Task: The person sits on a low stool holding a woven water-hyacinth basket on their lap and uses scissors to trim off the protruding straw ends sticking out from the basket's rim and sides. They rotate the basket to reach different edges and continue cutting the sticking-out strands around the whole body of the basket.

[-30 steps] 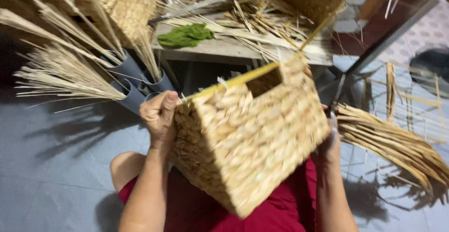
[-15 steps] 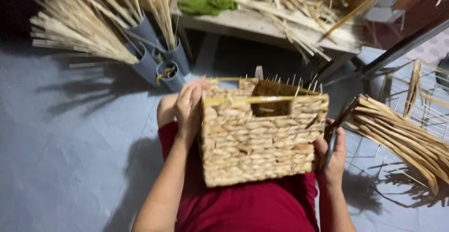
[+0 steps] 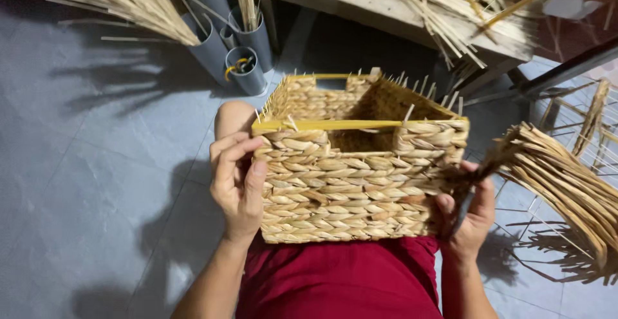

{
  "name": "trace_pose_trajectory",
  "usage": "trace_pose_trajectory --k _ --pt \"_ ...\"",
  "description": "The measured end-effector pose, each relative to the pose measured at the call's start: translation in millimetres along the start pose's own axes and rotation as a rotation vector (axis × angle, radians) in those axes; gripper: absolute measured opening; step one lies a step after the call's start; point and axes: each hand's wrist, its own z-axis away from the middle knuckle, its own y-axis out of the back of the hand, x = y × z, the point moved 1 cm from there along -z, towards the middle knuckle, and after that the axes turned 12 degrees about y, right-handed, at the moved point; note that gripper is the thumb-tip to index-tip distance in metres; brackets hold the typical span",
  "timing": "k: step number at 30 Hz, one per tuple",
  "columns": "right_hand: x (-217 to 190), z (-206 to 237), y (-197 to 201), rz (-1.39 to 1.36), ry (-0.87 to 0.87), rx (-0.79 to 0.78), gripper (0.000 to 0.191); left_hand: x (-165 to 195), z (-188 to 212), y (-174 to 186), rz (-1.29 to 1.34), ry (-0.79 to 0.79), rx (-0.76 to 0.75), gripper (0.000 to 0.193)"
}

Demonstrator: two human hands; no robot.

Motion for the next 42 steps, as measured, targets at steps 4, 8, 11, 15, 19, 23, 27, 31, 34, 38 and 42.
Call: trace_pose_trajectory --k 4,8,11,15,19,23,27,31,34,38,42 --pt "-5.7 3.4 -3.1 0.117 0.088 -0.054 0.053 5.2 4.9 4.9 -0.174 -0.089 0.037 0.027" --pt "-7.0 -16.1 -4.0 0.132 -0.027 -0.039 0.063 20.9 3.4 -5.4 -0.462 -0.214 0.000 0.032" --pt "-23.0 -27.6 -1.6 0.293 0.077 -0.142 0.064 39.8 7.5 -7.8 -0.593 -0.418 -0.102 0.036" --pt "-57.8 -39.1 -3.6 0.588 0.307 -0.295 0.070 50.1 10.1 -15.5 -0.636 -0.441 -0.296 0.041" --pt "-99.5 -46.0 -19.7 0.876 0.362 -0.566 0.079 47.7 6.1 -18.2 -0.666 -0.359 -0.311 0.030" --pt "-119.1 -45.8 -51.3 1.110 0.465 -0.841 0.072 47.0 2.1 -16.2 -0.589 -0.320 -0.291 0.016" --pt "-122.2 -50.8 -81.3 1.127 0.627 -0.994 0.064 47.8 -6.2 -9.0 -0.419 -0.211 -0.320 0.015" --pt "-120.9 -54.7 -100.8 1.126 0.696 -1.085 0.065 49.5 -10.6 -3.7 -0.368 -0.149 -0.364 0.014" --pt "-115.7 -56.1 -110.1 1.172 0.693 -1.133 0.066 49.9 -12.0 -3.3 -0.336 -0.120 -0.380 0.013" --pt "-110.7 -54.3 -110.9 1.126 0.649 -1.171 0.072 48.9 -11.1 -3.3 -0.330 -0.104 -0.372 0.013" --pt "-105.1 -51.7 -102.5 1.111 0.562 -1.272 0.074 44.6 -9.2 -5.5 -0.273 -0.030 -0.346 0.012"
